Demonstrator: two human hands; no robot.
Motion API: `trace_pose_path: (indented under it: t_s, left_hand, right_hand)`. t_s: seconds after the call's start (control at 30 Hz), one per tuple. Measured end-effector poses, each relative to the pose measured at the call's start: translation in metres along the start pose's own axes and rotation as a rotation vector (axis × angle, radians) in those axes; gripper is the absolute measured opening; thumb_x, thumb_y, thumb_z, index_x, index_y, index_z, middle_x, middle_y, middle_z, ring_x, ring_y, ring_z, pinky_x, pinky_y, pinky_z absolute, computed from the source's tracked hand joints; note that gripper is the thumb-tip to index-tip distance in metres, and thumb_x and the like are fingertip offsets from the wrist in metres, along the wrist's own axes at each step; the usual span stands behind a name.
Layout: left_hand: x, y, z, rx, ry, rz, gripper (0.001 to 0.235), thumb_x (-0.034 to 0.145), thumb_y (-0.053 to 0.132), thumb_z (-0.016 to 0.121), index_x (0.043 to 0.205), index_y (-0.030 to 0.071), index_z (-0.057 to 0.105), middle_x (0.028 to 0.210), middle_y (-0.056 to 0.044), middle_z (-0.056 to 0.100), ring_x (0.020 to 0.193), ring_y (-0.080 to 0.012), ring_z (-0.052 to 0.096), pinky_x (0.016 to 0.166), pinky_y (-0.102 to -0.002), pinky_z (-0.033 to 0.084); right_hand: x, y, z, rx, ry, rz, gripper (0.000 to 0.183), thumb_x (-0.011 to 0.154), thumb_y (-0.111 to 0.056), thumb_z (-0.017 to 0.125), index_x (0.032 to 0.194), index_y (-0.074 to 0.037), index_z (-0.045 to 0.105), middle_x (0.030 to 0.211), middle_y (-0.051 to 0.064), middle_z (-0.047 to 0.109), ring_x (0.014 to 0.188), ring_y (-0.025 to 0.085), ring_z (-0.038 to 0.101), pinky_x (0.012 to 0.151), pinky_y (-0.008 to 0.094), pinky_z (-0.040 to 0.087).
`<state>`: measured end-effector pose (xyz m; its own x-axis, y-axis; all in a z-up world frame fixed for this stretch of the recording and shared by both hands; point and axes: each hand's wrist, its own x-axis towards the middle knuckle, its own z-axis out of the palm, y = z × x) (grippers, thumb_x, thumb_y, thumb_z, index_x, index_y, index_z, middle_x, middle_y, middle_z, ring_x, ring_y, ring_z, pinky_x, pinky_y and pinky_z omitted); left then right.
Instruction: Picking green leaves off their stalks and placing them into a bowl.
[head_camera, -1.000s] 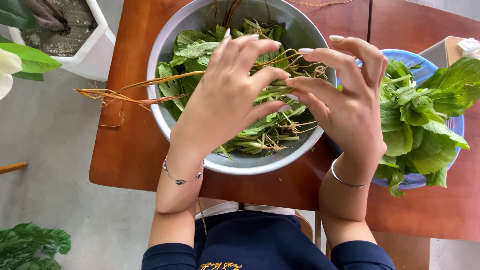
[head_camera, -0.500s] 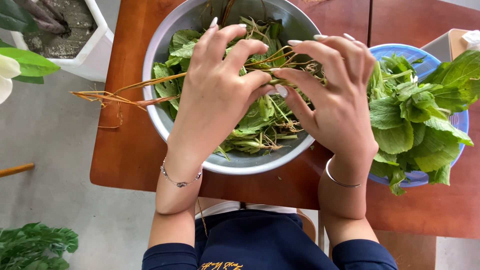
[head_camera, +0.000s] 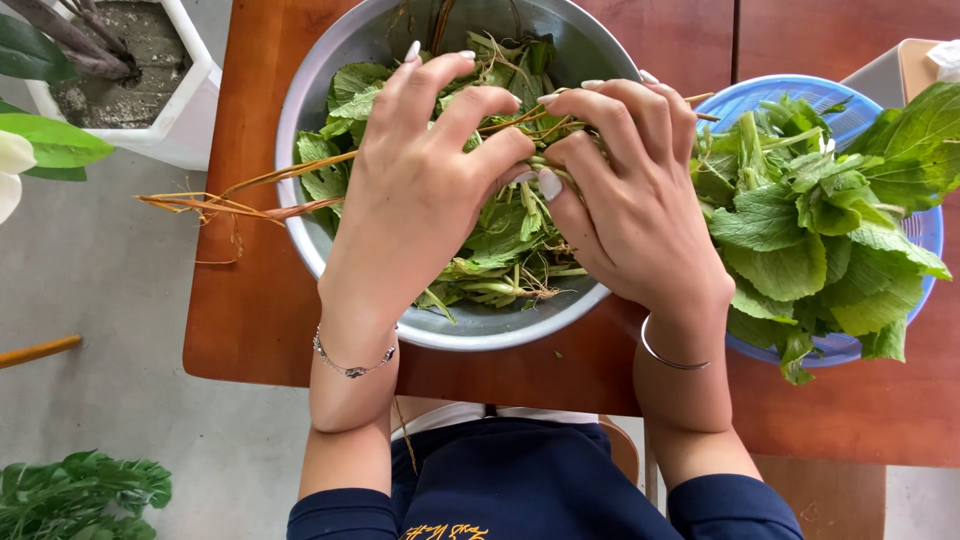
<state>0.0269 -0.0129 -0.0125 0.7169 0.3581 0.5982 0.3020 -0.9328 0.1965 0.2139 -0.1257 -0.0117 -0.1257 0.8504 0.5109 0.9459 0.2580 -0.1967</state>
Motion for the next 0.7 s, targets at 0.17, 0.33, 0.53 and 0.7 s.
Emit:
trace_pose_path:
  t_s: [0.17, 0.33, 0.53, 0.7]
  left_hand:
    - [0.0, 0.0, -0.003, -0.022, 0.002, 0.015, 0.005, 0.102, 0.016, 0.073, 0.105, 0.012, 0.072, 0.13, -0.004, 0.062, 0.139, -0.0307, 0.049, 0.125, -0.053, 0.038]
    - [0.0, 0.001, -0.001, -0.009, 0.004, 0.04, 0.008, 0.098, 0.012, 0.07, 0.106, 0.01, 0.072, 0.131, -0.005, 0.061, 0.14, -0.0317, 0.048, 0.124, -0.051, 0.039]
    - [-0.001, 0.003, 0.002, 0.073, 0.017, 0.064, 0.01, 0.097, 0.009, 0.067, 0.106, 0.011, 0.072, 0.126, -0.004, 0.061, 0.141, -0.0303, 0.049, 0.127, -0.051, 0.039]
    - [-0.001, 0.002, -0.006, 0.011, 0.038, 0.067, 0.009, 0.098, 0.012, 0.068, 0.107, 0.012, 0.072, 0.124, -0.003, 0.062, 0.139, -0.029, 0.049, 0.126, -0.051, 0.04]
  right_hand:
    - [0.0, -0.002, 0.003, -0.002, 0.012, -0.011, 0.014, 0.099, -0.014, 0.063, 0.106, -0.003, 0.061, 0.138, 0.008, 0.055, 0.135, 0.029, 0.046, 0.119, 0.048, 0.031]
    - [-0.002, -0.006, 0.009, -0.054, 0.039, 0.031, 0.013, 0.099, -0.013, 0.064, 0.106, -0.003, 0.059, 0.134, 0.007, 0.055, 0.133, 0.028, 0.046, 0.119, 0.048, 0.031]
    - [-0.005, -0.01, 0.016, -0.11, 0.079, 0.093, 0.012, 0.096, -0.01, 0.065, 0.107, -0.005, 0.062, 0.131, 0.004, 0.056, 0.131, 0.029, 0.045, 0.115, 0.047, 0.028]
    - [-0.003, 0.0, 0.013, 0.099, 0.058, 0.155, 0.007, 0.097, -0.006, 0.063, 0.104, -0.005, 0.063, 0.13, 0.005, 0.059, 0.129, 0.029, 0.044, 0.111, 0.044, 0.031]
